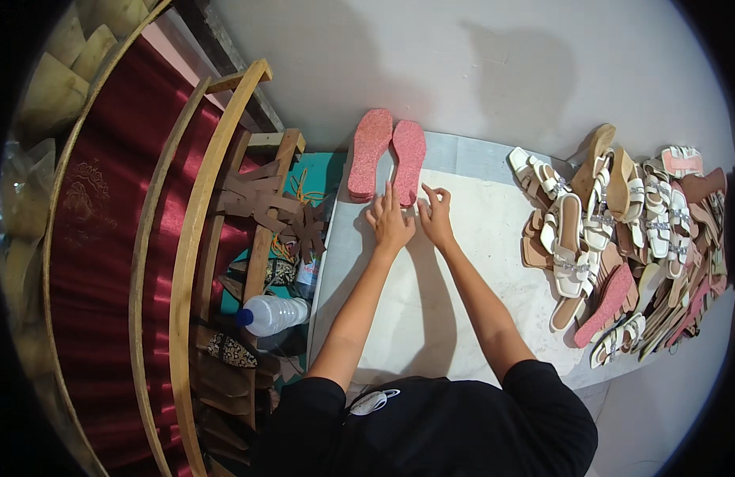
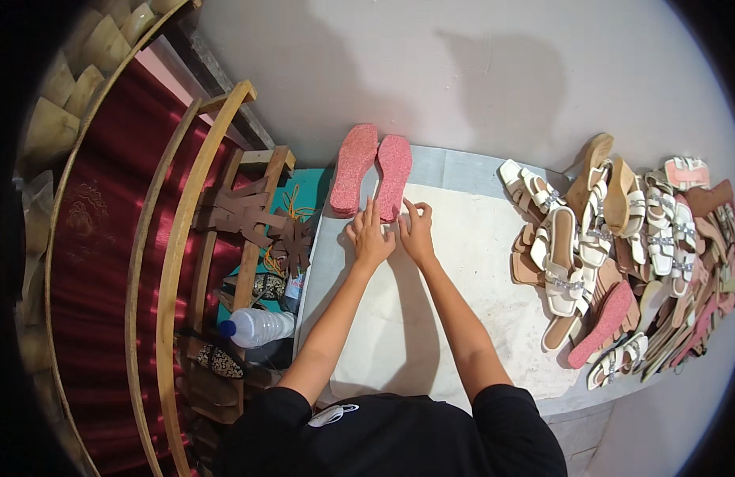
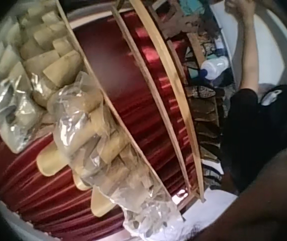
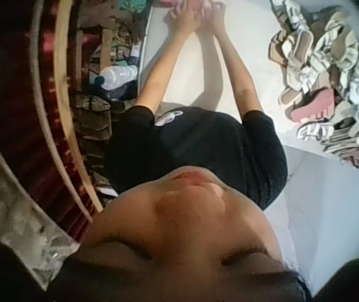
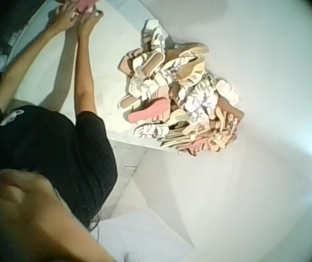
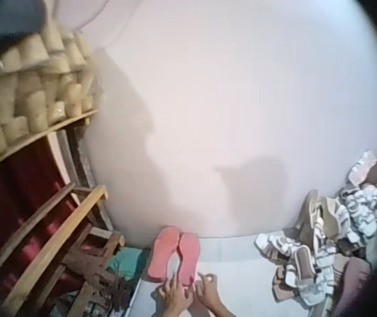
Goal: Organizing and sorting sandals and insoles on a workshop table.
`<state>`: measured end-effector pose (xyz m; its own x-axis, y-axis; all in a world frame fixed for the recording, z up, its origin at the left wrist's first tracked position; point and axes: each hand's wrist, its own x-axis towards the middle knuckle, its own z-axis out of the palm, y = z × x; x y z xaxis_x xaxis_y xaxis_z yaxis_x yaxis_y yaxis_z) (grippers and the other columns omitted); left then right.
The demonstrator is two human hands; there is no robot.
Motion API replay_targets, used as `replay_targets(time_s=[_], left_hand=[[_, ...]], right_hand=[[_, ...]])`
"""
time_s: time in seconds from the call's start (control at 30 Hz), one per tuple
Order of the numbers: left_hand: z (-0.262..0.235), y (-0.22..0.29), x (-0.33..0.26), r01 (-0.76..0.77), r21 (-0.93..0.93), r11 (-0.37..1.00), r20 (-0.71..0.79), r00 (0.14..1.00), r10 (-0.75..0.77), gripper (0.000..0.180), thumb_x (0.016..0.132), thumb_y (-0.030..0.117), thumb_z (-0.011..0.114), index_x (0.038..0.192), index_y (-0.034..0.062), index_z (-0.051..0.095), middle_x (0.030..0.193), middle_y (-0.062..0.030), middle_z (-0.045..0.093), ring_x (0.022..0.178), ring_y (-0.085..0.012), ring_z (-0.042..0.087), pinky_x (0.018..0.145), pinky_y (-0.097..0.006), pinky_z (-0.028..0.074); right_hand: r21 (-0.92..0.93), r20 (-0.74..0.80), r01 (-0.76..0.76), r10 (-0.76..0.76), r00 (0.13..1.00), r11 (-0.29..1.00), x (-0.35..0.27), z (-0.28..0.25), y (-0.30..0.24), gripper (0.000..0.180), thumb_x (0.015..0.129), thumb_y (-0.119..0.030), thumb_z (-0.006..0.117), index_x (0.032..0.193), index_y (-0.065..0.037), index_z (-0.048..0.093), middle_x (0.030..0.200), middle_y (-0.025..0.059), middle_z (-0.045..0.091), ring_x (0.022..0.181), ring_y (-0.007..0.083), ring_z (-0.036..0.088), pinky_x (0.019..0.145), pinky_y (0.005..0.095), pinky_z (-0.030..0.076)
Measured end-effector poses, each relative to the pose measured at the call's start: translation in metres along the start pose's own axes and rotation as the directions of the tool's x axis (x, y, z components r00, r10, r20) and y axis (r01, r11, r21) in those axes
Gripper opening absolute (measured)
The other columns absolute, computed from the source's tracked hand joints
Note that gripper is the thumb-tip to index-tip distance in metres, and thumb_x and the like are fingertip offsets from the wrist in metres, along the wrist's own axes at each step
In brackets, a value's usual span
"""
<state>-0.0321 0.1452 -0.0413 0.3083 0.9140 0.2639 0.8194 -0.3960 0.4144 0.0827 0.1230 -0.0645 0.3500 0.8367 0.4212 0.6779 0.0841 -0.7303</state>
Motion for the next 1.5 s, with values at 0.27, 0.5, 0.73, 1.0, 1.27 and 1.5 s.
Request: replay_targets(time_s=[0.27,0.5,0.73,1.0,1.27,1.5], left_hand=[[-0.010,0.046,-0.064,-0.262,-0.129,0.956,-0.118,0.962,0.248,0.046,0.069,0.013,0.054,0.115,0.0126,0.051,0.133,-0.0077,0.036,0.118,-0.0246,0.033,0.092,-0.045,0.020],[-0.010,0.120,-0.124,-0.496,-0.266,0.827,-0.089,0.867,0.491,0.037,0.072,0.012,0.052,0.109,0.0123,0.054,0.133,-0.0058,0.036,0.119,-0.0240,0.032,0.092,-0.047,0.019],[0.012,0.193,-0.192,-0.640,-0.376,0.670,-0.017,0.728,0.685,0.037,0.071,0.016,0.055,0.108,0.0130,0.055,0.132,-0.0068,0.037,0.119,-0.0235,0.032,0.092,-0.043,0.018],[0.042,0.259,-0.230,-0.730,-0.478,0.488,0.035,0.540,0.841,0.052,0.069,0.017,0.054,0.120,0.0116,0.046,0.132,-0.0079,0.036,0.118,-0.0237,0.033,0.091,-0.045,0.020],[0.071,0.317,-0.246,-0.719,-0.521,0.459,0.142,0.458,0.878,0.073,0.067,0.015,0.055,0.133,0.0045,0.026,0.130,-0.0079,0.038,0.114,-0.0241,0.036,0.087,-0.045,0.023],[0.092,0.331,-0.242,-0.744,-0.506,0.437,0.134,0.433,0.892,0.077,0.064,0.006,0.049,0.135,0.0011,0.019,0.132,-0.0076,0.036,0.112,-0.0258,0.038,0.085,-0.047,0.023]], right_hand=[[-0.079,-0.020,-0.106,0.105,0.994,0.991,-0.076,-0.091,-0.030,0.051,0.070,-0.005,0.063,0.118,-0.012,0.046,0.115,0.0177,0.034,0.100,0.0303,0.041,0.086,0.0397,0.036],[-0.230,-0.171,-0.272,0.236,0.957,0.934,-0.152,-0.176,-0.036,0.051,0.070,-0.013,0.065,0.118,-0.015,0.047,0.116,0.0109,0.037,0.103,0.0278,0.041,0.089,0.0436,0.030],[-0.270,-0.372,-0.441,0.329,0.868,0.856,-0.229,-0.246,-0.028,0.050,0.070,-0.014,0.063,0.117,-0.016,0.048,0.115,0.0106,0.038,0.104,0.0283,0.039,0.090,0.0441,0.029],[-0.303,-0.565,-0.704,0.474,0.675,0.642,-0.298,-0.300,-0.005,0.044,0.072,-0.018,0.062,0.114,-0.018,0.050,0.111,0.0061,0.042,0.110,0.0276,0.037,0.096,0.0563,0.018],[-0.323,-0.715,-0.753,0.374,0.591,0.574,-0.299,-0.343,0.045,0.051,0.071,-0.019,0.064,0.116,-0.007,0.046,0.114,0.0147,0.046,0.107,0.0321,0.043,0.093,0.0428,0.032],[-0.535,-0.599,-0.633,0.278,0.751,0.559,-0.290,-0.351,0.080,0.053,0.068,-0.019,0.066,0.115,-0.003,0.046,0.116,0.0194,0.045,0.104,0.0354,0.046,0.086,0.0417,0.040]])
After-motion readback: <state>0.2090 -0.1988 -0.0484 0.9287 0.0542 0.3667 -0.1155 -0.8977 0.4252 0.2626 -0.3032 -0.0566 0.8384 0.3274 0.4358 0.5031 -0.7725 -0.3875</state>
